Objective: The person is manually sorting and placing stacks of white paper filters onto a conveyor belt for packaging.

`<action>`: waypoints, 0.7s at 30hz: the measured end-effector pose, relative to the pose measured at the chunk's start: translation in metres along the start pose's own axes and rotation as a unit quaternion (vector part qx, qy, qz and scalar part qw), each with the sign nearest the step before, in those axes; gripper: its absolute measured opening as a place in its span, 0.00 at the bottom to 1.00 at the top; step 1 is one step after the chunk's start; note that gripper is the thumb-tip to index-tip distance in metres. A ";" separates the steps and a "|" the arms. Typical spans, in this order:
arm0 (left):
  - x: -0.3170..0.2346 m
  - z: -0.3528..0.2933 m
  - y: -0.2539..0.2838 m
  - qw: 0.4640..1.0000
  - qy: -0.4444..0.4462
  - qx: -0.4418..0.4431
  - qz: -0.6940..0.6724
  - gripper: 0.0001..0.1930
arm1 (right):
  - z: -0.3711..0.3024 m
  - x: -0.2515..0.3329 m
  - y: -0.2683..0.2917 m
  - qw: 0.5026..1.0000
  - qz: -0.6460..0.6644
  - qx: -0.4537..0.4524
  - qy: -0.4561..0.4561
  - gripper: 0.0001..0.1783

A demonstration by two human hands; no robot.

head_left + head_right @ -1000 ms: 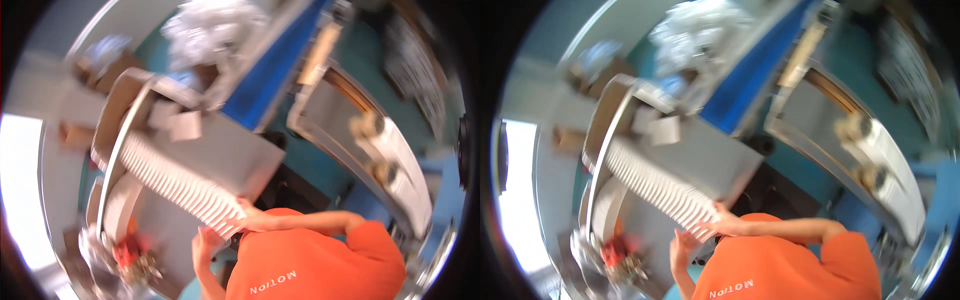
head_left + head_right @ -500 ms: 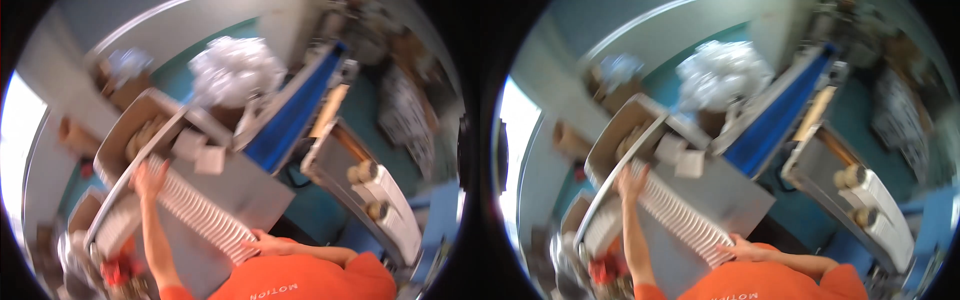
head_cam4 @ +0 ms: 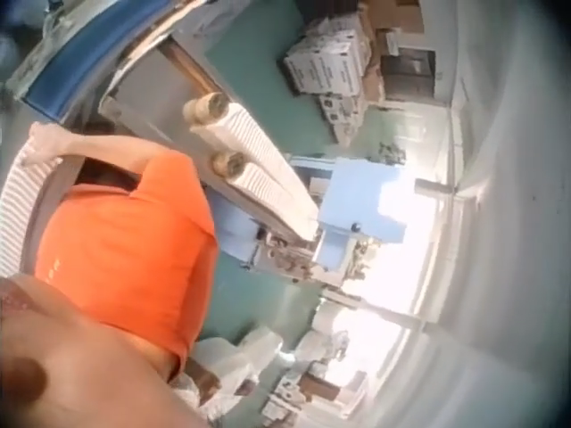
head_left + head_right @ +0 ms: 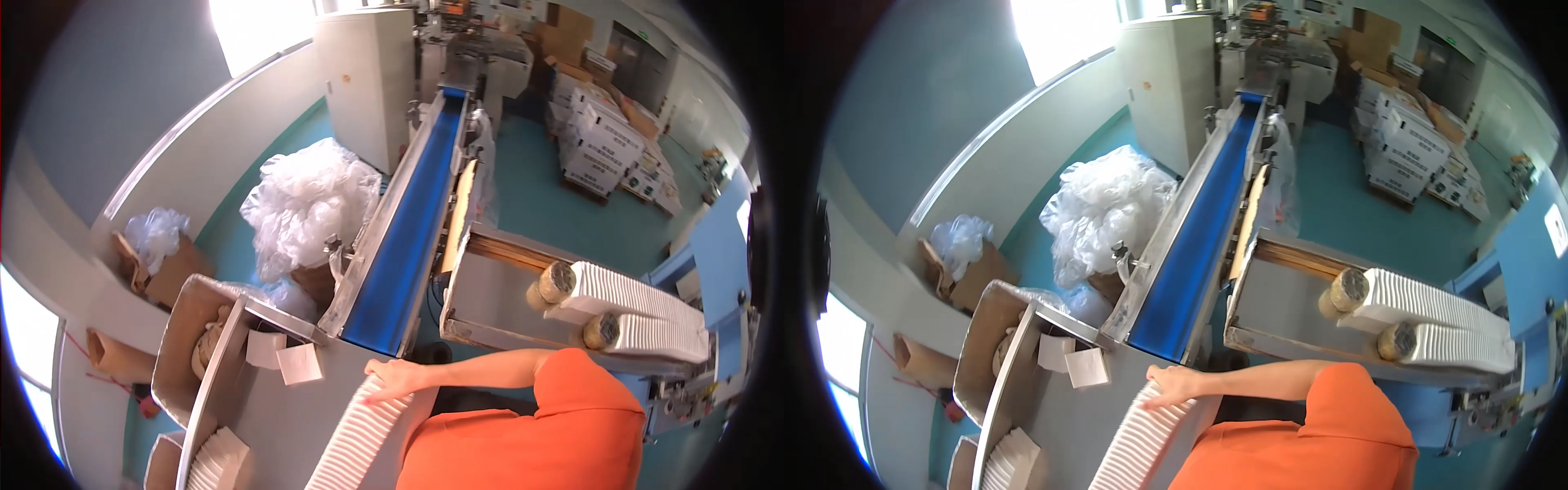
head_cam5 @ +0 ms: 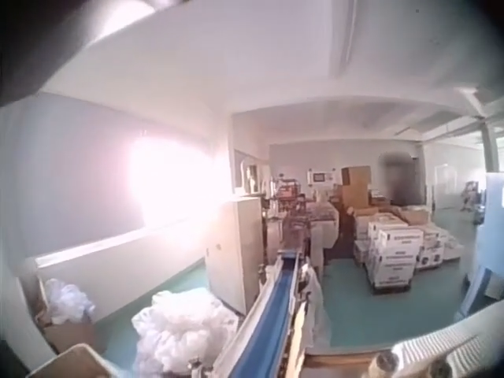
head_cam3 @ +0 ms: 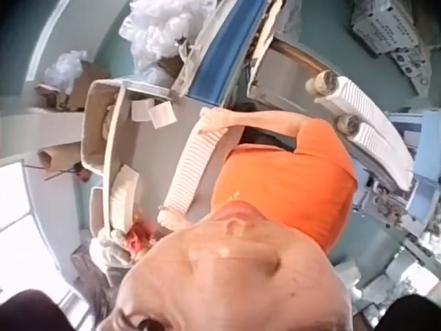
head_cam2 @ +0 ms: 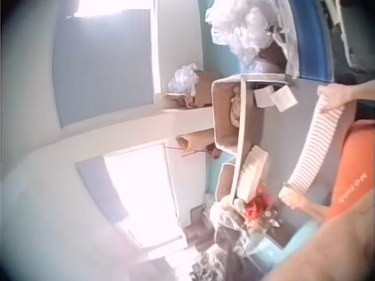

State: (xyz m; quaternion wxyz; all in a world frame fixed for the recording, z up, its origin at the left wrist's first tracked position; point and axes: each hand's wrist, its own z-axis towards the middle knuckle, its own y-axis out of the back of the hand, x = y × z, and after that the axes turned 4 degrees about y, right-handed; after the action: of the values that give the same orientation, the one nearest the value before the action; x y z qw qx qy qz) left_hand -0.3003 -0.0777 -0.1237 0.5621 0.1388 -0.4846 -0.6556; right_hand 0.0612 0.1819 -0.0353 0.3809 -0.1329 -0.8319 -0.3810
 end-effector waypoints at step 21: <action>0.022 -0.024 0.057 0.893 0.278 0.156 -0.317 0.47 | 0.032 -0.068 -0.008 0.851 0.508 0.009 -0.132 0.14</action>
State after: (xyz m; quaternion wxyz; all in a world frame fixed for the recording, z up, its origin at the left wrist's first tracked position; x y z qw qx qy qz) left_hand -0.2558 -0.1031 -0.0825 0.4076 0.5475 -0.3351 -0.6495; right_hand 0.0858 0.2044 -0.1027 0.4092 -0.5823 -0.6944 -0.1060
